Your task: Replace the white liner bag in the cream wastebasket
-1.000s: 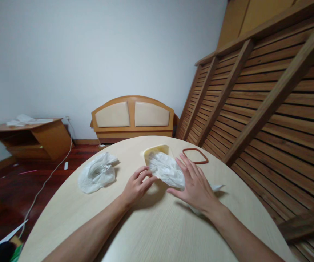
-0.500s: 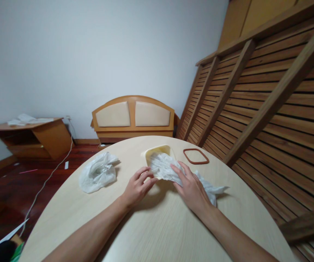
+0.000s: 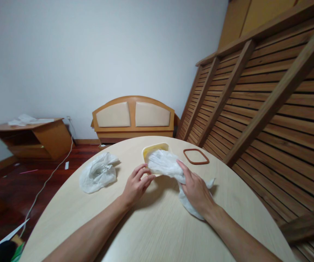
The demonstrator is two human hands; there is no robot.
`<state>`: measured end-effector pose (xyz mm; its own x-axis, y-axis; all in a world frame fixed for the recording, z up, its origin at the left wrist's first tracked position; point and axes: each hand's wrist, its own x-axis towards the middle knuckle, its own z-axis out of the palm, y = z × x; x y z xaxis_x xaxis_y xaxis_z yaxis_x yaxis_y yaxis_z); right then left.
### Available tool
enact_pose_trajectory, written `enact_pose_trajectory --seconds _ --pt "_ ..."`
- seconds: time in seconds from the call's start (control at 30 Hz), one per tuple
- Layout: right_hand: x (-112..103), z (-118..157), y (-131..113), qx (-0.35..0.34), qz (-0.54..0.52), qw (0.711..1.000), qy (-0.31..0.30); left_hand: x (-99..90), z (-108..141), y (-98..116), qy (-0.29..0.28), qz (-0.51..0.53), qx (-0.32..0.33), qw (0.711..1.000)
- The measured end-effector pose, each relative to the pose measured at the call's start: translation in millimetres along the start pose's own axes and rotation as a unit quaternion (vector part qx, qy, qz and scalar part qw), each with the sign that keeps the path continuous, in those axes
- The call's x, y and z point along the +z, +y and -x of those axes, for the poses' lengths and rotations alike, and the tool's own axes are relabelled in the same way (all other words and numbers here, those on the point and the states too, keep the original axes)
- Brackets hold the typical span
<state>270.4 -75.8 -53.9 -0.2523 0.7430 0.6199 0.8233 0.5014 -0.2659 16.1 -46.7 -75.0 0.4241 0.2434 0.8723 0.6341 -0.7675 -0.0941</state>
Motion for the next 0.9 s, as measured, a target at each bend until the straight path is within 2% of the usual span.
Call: enact_pose_trajectory --seconds 0.23,0.5,0.77,0.9 --pt "-15.4 -4.3 9.0 0.036 -0.068 0.989 0.125 1.9 0.6 -1.3 0.0 0.002 0.0 1.0" --pt "-26.4 -8.6 17.3 0.086 -0.142 0.957 0.238 3.6 3.7 -3.9 -0.004 -0.002 -0.006 1.0" --pt "-38.5 0.3 7.2 -0.005 -0.127 0.948 0.293 5.9 3.4 -5.9 -0.032 -0.007 -0.03 0.999" --pt "-41.0 -0.3 4.9 -0.067 -0.117 0.959 0.251 6.3 2.7 -8.8 -0.037 -0.01 -0.038 0.999"
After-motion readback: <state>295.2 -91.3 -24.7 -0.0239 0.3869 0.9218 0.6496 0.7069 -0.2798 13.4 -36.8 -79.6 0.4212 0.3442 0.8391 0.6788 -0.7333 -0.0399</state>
